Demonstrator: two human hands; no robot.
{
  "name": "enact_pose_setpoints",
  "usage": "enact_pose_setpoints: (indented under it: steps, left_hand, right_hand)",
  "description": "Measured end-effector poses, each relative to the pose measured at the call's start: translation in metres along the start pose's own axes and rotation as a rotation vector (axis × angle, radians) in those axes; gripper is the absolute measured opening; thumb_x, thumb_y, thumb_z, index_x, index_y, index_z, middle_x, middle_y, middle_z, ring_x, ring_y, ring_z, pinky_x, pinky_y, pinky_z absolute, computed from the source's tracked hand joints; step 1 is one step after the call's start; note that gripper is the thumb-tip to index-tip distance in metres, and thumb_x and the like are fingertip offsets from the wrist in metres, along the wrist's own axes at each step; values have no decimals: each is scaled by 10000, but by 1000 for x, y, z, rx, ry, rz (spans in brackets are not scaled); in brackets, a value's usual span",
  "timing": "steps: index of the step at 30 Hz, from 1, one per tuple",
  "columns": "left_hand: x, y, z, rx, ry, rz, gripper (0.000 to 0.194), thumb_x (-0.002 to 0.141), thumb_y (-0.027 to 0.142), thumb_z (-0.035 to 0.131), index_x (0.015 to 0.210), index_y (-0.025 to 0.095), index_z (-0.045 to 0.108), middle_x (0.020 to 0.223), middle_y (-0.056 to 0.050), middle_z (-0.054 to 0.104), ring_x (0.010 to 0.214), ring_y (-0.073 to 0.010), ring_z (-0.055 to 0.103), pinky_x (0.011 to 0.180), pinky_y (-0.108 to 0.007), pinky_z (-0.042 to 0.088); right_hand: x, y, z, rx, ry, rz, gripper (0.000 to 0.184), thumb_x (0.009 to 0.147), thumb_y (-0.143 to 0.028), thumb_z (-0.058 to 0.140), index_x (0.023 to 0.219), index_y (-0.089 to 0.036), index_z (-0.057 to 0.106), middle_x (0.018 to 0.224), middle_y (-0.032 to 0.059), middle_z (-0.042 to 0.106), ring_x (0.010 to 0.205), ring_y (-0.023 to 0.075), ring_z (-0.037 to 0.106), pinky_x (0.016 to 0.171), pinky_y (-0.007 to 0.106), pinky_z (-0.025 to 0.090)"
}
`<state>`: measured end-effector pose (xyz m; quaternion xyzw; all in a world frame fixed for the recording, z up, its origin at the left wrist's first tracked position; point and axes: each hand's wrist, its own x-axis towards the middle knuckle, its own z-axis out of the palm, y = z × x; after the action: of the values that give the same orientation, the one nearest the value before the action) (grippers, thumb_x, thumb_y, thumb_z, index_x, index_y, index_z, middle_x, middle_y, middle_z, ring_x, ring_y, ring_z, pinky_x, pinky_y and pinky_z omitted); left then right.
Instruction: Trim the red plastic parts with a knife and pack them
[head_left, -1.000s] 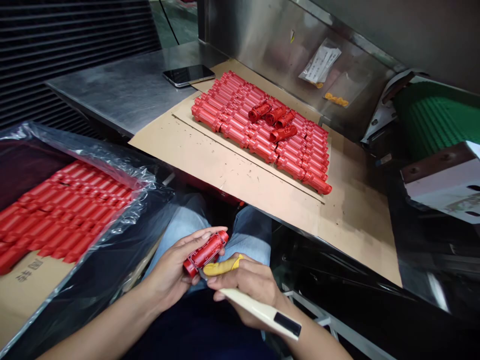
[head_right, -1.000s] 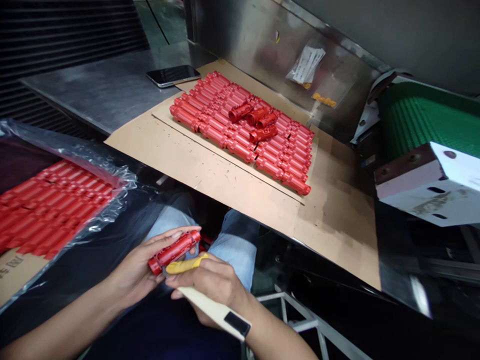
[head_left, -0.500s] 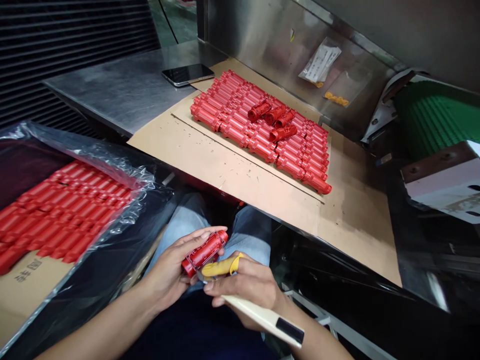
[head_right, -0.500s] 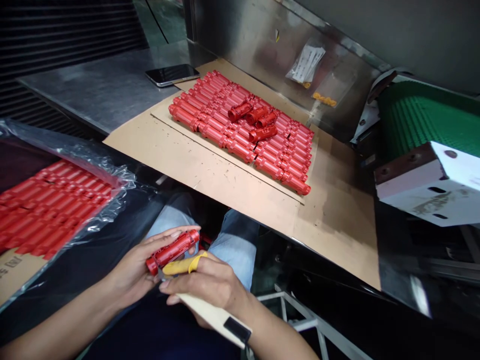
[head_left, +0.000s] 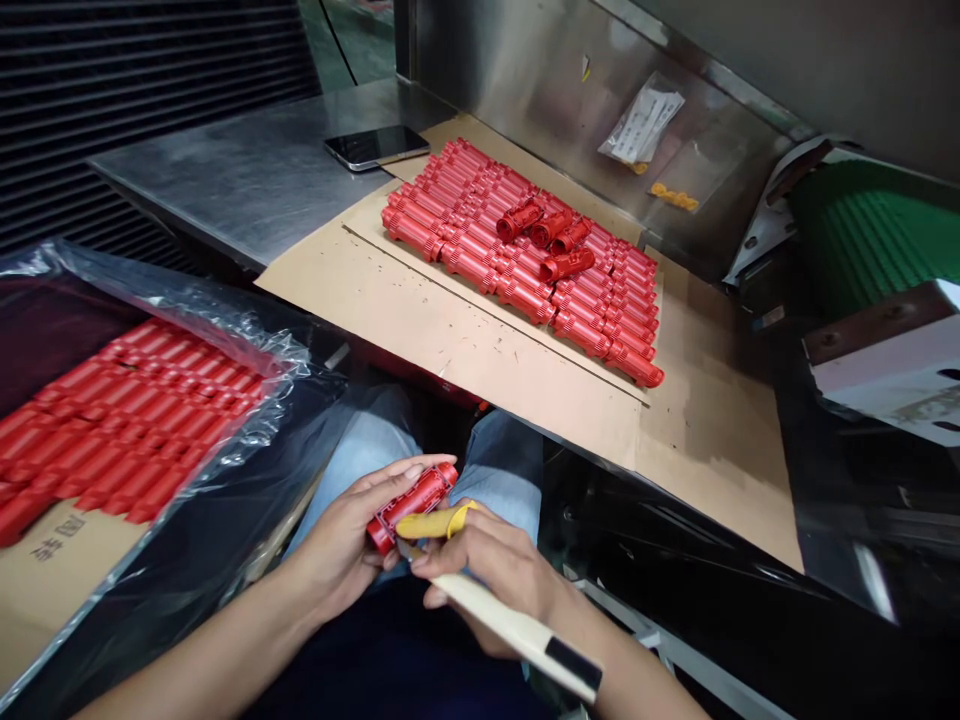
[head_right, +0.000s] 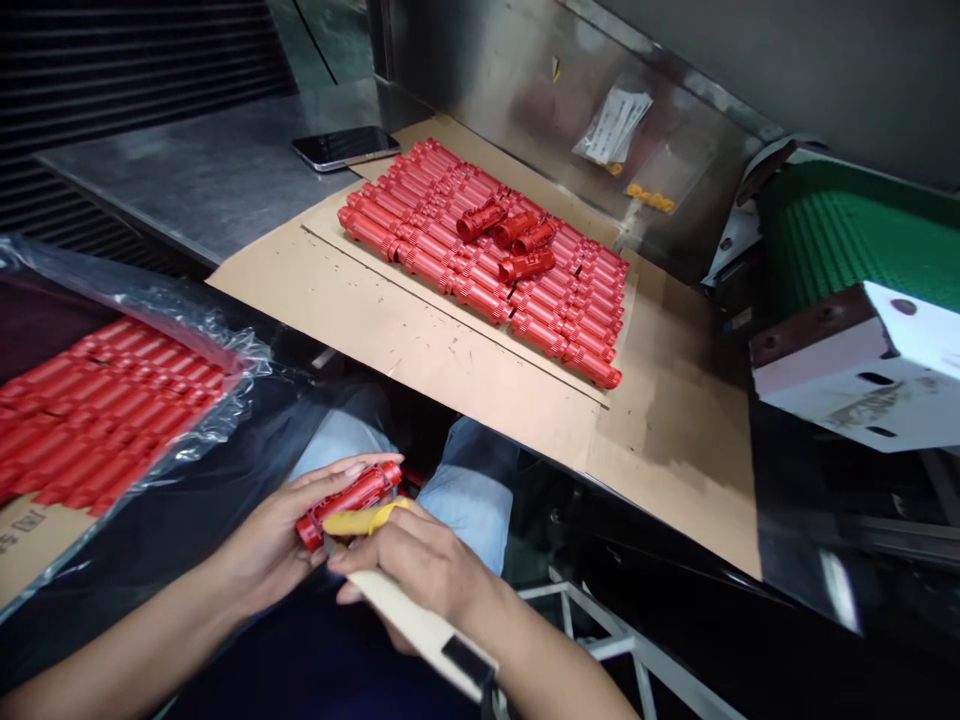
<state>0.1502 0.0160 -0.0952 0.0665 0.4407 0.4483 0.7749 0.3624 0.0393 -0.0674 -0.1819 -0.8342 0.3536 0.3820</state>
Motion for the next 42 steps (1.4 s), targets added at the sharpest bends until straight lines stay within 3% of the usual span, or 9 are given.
enact_pose_setpoints:
  steps: [3, 7, 9, 11, 13, 16, 19, 26, 42]
  left_hand:
    - [3, -2, 0, 49, 30, 21, 558, 874, 457, 999, 1336, 157, 908, 977, -157, 884, 564, -128, 663, 437, -171, 425]
    - [5, -2, 2, 30, -16, 98, 489, 963, 447, 934, 1352, 160, 860, 1011, -142, 876, 499, -72, 596, 422, -140, 360]
    - [5, -1, 3, 48, -6, 192, 490, 1009, 491, 901, 1396, 207, 806, 1027, -109, 868, 515, -91, 629, 432, -151, 419]
    - [4, -1, 1, 61, 30, 336, 464, 997, 487, 930, 1369, 263, 770, 1071, -74, 867, 682, -151, 754, 576, -206, 605]
    - [3, -3, -3, 82, 65, 514, 403, 968, 437, 974, 1276, 295, 756, 1067, -30, 862, 841, -170, 802, 760, -244, 689]
    - [0, -7, -12, 181, 130, 734, 324, 955, 360, 994, 1162, 301, 752, 1018, 22, 852, 862, -142, 799, 832, -201, 678]
    - [-4, -10, -16, 311, 194, 827, 296, 953, 318, 995, 1129, 300, 758, 988, 37, 858, 830, -131, 800, 806, -164, 656]
    - [-11, -13, -14, 400, 225, 892, 273, 965, 303, 972, 1127, 302, 751, 1023, 30, 868, 829, -151, 826, 777, -181, 679]
    - [-19, -12, -7, 268, 304, 802, 400, 831, 377, 1081, 1068, 312, 766, 1083, -2, 878, 918, -215, 810, 877, -278, 667]
  right_hand:
    - [8, -5, -4, -123, -79, -123, 75, 1167, -166, 714, 1219, -116, 736, 1117, 162, 858, 1020, 235, 845, 934, 340, 731]
    - [9, -19, -2, 242, -199, -94, 121, 1230, -269, 629, 1251, -181, 709, 1040, 46, 899, 1025, 138, 881, 985, 220, 705]
    - [4, -23, 1, 340, -101, -29, 92, 1221, -291, 658, 1198, -221, 713, 992, 17, 908, 999, 134, 900, 961, 219, 717]
    - [-4, -21, 4, 252, 123, 91, 71, 1191, -290, 717, 1143, -242, 739, 1015, 41, 910, 1017, 182, 910, 954, 294, 751]
    - [-10, -16, 6, 76, 280, 186, 44, 1171, -259, 737, 1187, -245, 775, 1118, 87, 904, 1080, 234, 903, 970, 373, 771]
    - [-13, -7, 9, -124, 323, 109, 207, 1177, -211, 696, 1368, -206, 776, 1224, 156, 873, 1137, 274, 884, 949, 407, 779]
    - [-9, -3, 12, -179, 323, -7, 280, 1178, -175, 670, 1444, -153, 755, 1236, 189, 856, 1151, 288, 868, 926, 408, 779]
    - [-7, -1, 13, -187, 309, -42, 308, 1171, -149, 670, 1470, -133, 742, 1247, 182, 859, 1174, 284, 864, 964, 409, 773]
    - [-10, -11, 15, -85, 343, 87, 225, 1175, -196, 673, 1384, -185, 754, 1221, 153, 878, 1191, 277, 868, 999, 397, 760]
